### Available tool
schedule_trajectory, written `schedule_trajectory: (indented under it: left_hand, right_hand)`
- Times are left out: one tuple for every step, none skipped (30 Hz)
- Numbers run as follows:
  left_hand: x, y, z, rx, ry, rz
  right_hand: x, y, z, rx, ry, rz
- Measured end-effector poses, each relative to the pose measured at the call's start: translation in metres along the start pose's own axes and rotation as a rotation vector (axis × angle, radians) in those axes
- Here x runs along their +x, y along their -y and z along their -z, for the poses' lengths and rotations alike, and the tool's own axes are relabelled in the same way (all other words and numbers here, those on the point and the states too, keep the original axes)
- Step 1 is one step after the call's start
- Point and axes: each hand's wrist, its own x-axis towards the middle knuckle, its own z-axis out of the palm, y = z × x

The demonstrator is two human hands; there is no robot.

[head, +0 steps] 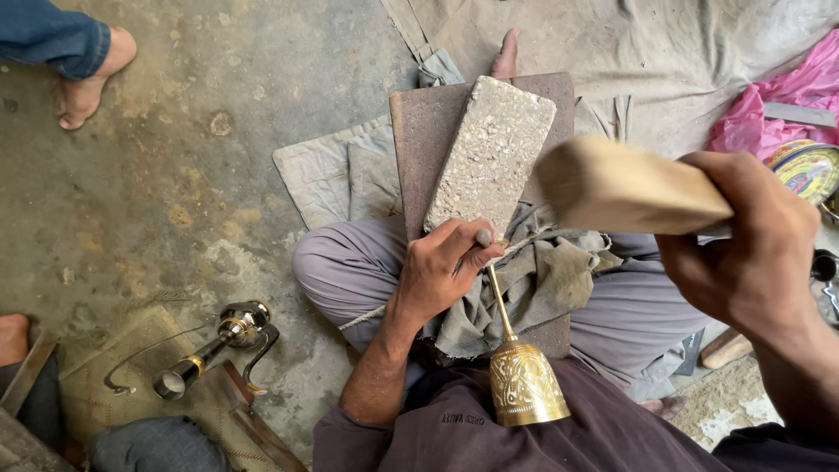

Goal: The person sits on the floor and uses a hammer and chisel to shape a brass bell placed on a cloth-covered block. They repeatedly strike the chisel to refine the bell's surface, then set the bell aside and pick up a brass goblet.

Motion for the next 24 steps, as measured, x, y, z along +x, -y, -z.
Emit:
schedule_trajectory:
  left_hand:
    - [0.001, -0.001, 0.002, 0.004, 0.013, -0.001]
    - [0.003, -0.002, 0.004, 0.009, 0.024, -0.002]
    - [0.004, -0.003, 0.005, 0.018, 0.038, 0.001]
    - [0.006, -0.004, 0.005, 0.027, 0.051, 0.004]
    - [0.007, -0.004, 0.006, 0.036, 0.067, 0.008]
    - [0.008, -0.005, 0.005, 0.04, 0.089, 0.007]
    - [0.01, -0.005, 0.005, 0.044, 0.114, 0.006]
    - [0.011, -0.006, 0.004, 0.05, 0.135, 0.002]
    - [0.011, -0.006, 0.004, 0.07, 0.133, 0.0]
    - [0.011, -0.006, 0.004, 0.091, 0.13, 0.0]
    - [0.011, -0.006, 0.004, 0.111, 0.132, -0.002]
    - [0.011, -0.005, 0.004, 0.098, 0.123, -0.02]
    - [0.011, -0.004, 0.003, 0.086, 0.11, -0.038]
    - [0.011, -0.003, 0.003, 0.074, 0.098, -0.054]
    - [0.01, -0.002, 0.002, 0.081, 0.118, -0.026]
    - [0.011, -0.001, 0.001, 0.087, 0.141, 0.002]
    - [0.011, 0.001, 0.001, 0.094, 0.162, 0.026]
    - [0.012, 0.002, 0.0, 0.07, 0.157, -0.002]
    - [0.011, 0.003, -0.001, 0.045, 0.149, -0.025]
    - [0.01, 0.003, -0.001, 0.021, 0.14, -0.045]
    - [0.01, 0.004, -0.002, 0.043, 0.141, -0.02]
    - [0.01, 0.004, -0.002, 0.063, 0.146, 0.005]
    - [0.009, 0.004, -0.002, 0.083, 0.15, 0.03]
    - [0.008, 0.003, -0.001, 0.072, 0.141, 0.03]
  right_hand:
    - [-0.002, -0.003, -0.003, 0.111, -0.017, -0.047]
    - [-0.004, -0.006, -0.005, 0.225, -0.033, -0.092]
    - [-0.006, -0.007, -0.006, 0.095, -0.022, -0.055]
    - [-0.008, -0.008, -0.008, -0.031, -0.011, -0.017]
    - [-0.009, -0.01, -0.007, -0.137, -0.007, 0.022]
    - [-0.011, -0.01, -0.008, -0.242, -0.007, 0.061]
    - [-0.011, -0.011, -0.008, -0.333, -0.016, 0.103]
    - [-0.012, -0.011, -0.008, -0.425, -0.027, 0.148]
    - [-0.013, -0.011, -0.01, -0.184, -0.031, -0.026]
    - [-0.013, -0.01, -0.011, 0.062, -0.028, -0.197]
    - [-0.013, -0.01, -0.011, 0.309, -0.021, -0.37]
    - [-0.013, -0.01, -0.013, 0.018, -0.046, -0.195]
    - [-0.013, -0.01, -0.012, -0.269, -0.064, -0.013]
    - [-0.013, -0.01, -0.012, -0.552, -0.075, 0.173]
    - [-0.013, -0.01, -0.012, -0.298, -0.05, 0.024]
    - [-0.012, -0.011, -0.011, -0.043, -0.022, -0.126]
    - [-0.012, -0.011, -0.01, -0.048, 0.0, -0.134]
    - [-0.011, -0.012, -0.009, -0.053, 0.021, -0.142]
    - [-0.011, -0.012, -0.007, -0.315, 0.042, -0.007]
    - [-0.011, -0.011, -0.006, -0.574, 0.066, 0.133]
    - [-0.01, -0.012, -0.005, -0.424, 0.054, 0.103]
    - [-0.009, -0.012, -0.004, -0.276, 0.042, 0.069]
    - [-0.01, -0.012, -0.004, -0.206, 0.039, 0.039]
    - [-0.009, -0.012, -0.004, -0.137, 0.034, 0.009]
